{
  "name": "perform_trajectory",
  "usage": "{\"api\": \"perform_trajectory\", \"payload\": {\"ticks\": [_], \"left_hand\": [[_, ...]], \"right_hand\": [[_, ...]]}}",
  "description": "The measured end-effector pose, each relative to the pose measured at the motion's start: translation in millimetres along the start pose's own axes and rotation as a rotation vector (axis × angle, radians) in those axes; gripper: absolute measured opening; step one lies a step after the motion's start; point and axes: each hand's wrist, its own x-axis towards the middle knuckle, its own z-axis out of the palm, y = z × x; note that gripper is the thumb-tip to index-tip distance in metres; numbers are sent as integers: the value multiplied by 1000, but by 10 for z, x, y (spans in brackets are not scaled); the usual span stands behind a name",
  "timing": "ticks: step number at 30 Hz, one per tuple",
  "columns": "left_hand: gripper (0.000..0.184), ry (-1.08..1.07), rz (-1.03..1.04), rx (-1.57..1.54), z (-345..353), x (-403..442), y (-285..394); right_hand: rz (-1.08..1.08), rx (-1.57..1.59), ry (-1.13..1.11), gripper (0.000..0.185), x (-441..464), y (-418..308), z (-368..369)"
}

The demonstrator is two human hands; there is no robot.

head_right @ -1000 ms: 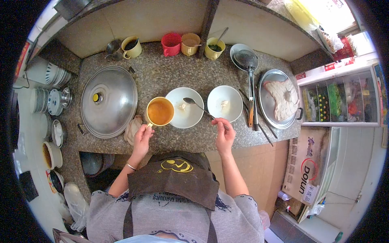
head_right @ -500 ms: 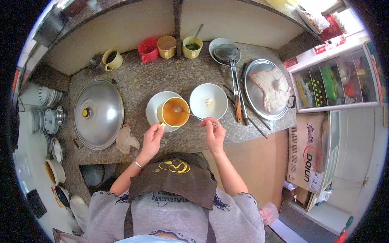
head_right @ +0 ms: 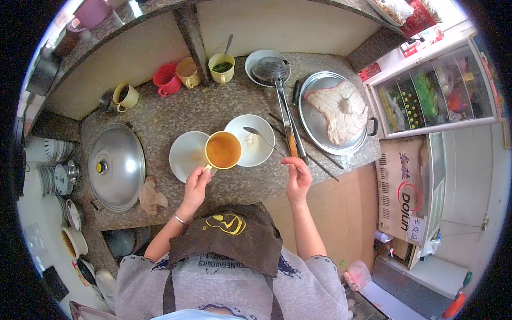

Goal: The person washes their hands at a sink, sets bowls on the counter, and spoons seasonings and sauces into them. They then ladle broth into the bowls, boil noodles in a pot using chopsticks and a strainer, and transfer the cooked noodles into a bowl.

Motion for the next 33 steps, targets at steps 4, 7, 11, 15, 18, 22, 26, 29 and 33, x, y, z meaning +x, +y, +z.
{"api": "perform_trajectory", "payload": {"ticks": [4, 7, 11, 15, 18, 22, 26, 29, 33], "left_hand": [[17, 5, -2, -45, 170, 48, -9], [17, -88, -81, 42, 230, 78, 53], [17, -77, -76, 88, 332, 96, 88], [17, -71, -79, 73, 385, 113, 69], [18, -64, -68, 8, 397, 118, -32], [19, -55, -90, -7, 363, 101, -77], [20, -30, -115, 1, 292, 73, -82], [18, 21, -82, -14, 272, 43, -50], [18, 47, -74, -61, 162, 20, -74]], "right_hand": [[-64, -84, -89, 13, 76, -2, -19], [44, -65, -124, 13, 60, 90, 59], [192, -5, -124, 14, 97, 216, 57], [311, 199, -36, 18, 146, 364, -57], [306, 240, 0, 20, 205, 340, -136], [287, 205, 22, 20, 268, 281, -217], [231, 166, 12, 20, 287, 315, -265], [143, 104, -6, 20, 291, 237, -253], [43, 34, -21, 19, 300, 120, -184]]}}
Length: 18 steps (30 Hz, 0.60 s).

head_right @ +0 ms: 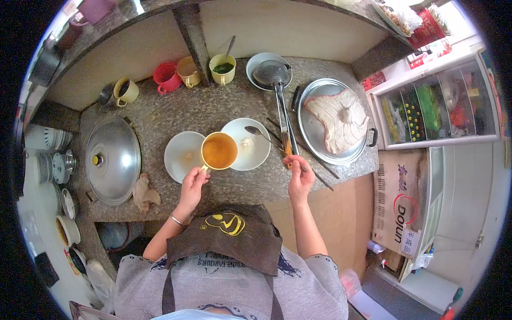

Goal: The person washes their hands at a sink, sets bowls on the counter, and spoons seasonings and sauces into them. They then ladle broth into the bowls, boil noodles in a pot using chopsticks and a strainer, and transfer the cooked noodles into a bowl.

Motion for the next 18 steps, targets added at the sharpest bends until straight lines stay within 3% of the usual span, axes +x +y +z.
{"api": "perform_trajectory", "payload": {"ticks": [5, 8, 12, 16, 18], "left_hand": [[17, -30, -27, -123, -240, -5, 143], [17, -46, -53, -230, -504, 44, 142], [18, -11, -59, -317, -988, 182, 154], [20, 105, -5, -369, -1490, 554, -49], [21, 213, 8, -421, -1713, 770, 16]], "right_hand": [[-10, 42, -73, 17, -23, -153, 314], [120, 111, -237, 16, -52, -186, 807], [44, -28, -481, 18, -58, -170, 1582], [-52, -150, -713, 47, -104, -436, 2150], [-50, -153, -724, 46, -198, -391, 2242]]}}
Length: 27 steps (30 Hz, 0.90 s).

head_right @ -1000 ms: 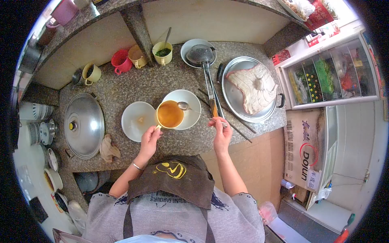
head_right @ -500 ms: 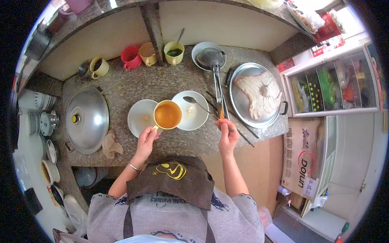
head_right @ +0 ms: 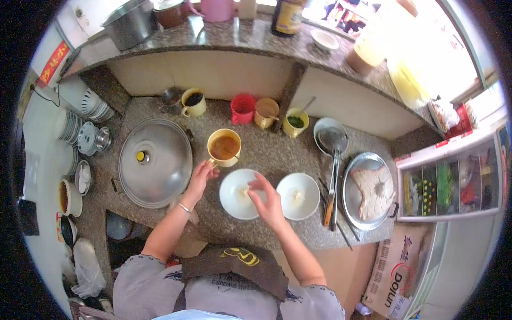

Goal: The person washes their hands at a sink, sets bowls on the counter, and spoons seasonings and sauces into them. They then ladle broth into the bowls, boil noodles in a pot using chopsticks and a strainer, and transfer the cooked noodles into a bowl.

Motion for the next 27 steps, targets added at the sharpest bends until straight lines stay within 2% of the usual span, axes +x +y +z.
{"api": "perform_trajectory", "payload": {"ticks": [1, 3, 5, 6, 7, 9, 11, 14, 16, 18, 20, 22, 23, 25, 27], "left_hand": [[21, 3, 18, -8, -114, 177, 3], [25, 10, 40, 92, -396, 669, -223], [27, 55, 57, 92, -511, 1108, -322], [26, 96, 63, 74, -494, 1265, -280], [25, 137, 66, 53, -487, 1421, -254], [26, 172, 103, 37, -539, 1827, -471], [26, 209, 133, 23, -538, 2074, -530], [26, 195, 82, 25, -516, 2194, -422], [26, 150, -119, 326, -496, 2133, -195], [29, 351, 131, 819, -676, 2162, 3], [27, 706, 594, 723, -1018, 2386, 80], [27, 386, 234, 994, -1481, 2546, 145], [27, 390, 233, 992, -1497, 2551, 215], [33, 170, -192, 745, -1531, 2538, 346], [37, 115, -110, 829, -1684, 2656, 140]], "right_hand": [[8, -8, -3, 44, -48, 42, 39], [220, 145, -90, 37, -288, 368, 78], [413, 397, -305, 36, -618, 518, 0], [541, 397, -368, 32, -821, 619, 6], [666, 189, -347, 34, -1048, 678, 47], [673, -261, -499, 36, -1384, 708, 76], [812, -245, -479, 38, -1606, 710, 124], [877, -235, -393, 38, -1725, 748, 202], [898, -247, -400, 39, -1680, 726, 213], [919, -255, -400, 39, -1679, 733, 196], [945, -278, -389, 40, -1706, 794, 170], [945, -277, -379, 40, -1674, 750, 172], [937, -279, -371, 41, -1640, 740, 161], [879, -310, -387, 41, -1605, 786, 159], [818, -340, -389, 41, -1550, 806, 154]]}}
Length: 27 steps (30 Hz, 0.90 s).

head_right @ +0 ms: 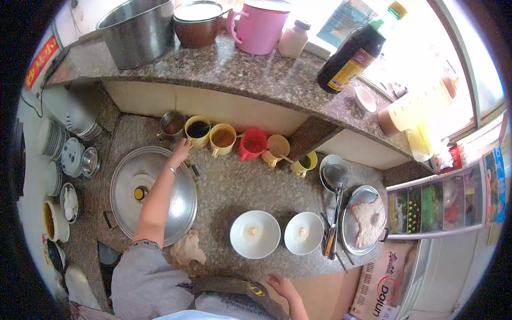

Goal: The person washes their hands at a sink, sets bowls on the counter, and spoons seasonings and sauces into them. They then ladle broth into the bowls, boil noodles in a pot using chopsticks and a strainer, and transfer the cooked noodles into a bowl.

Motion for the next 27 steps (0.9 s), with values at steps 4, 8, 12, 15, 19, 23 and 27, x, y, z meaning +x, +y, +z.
{"api": "perform_trajectory", "payload": {"ticks": [4, 8, 12, 15, 19, 23, 27], "left_hand": [[29, 89, 185, -113, -32, -240, 13], [23, 131, 245, -155, -231, -835, 292], [23, 131, 394, -115, -350, -1605, 554], [22, 67, 433, -135, -301, -2265, 754], [20, 23, 400, -228, 1, -3022, 814], [17, 48, 342, -215, 338, -3595, 770], [15, 89, 338, -92, 616, -3996, 775]], "right_hand": [[-31, 11, 18, 37, 35, -241, -129], [-300, 22, 65, 34, 214, -729, -334], [-481, 175, 202, 29, 536, -1483, -568], [-702, 488, 355, 39, 867, -2056, -665], [-836, 674, 339, 38, 1037, -2437, -730], [-863, 427, 441, 24, 753, -2143, -767], [-816, 372, 404, 10, 468, -1649, -916]]}}
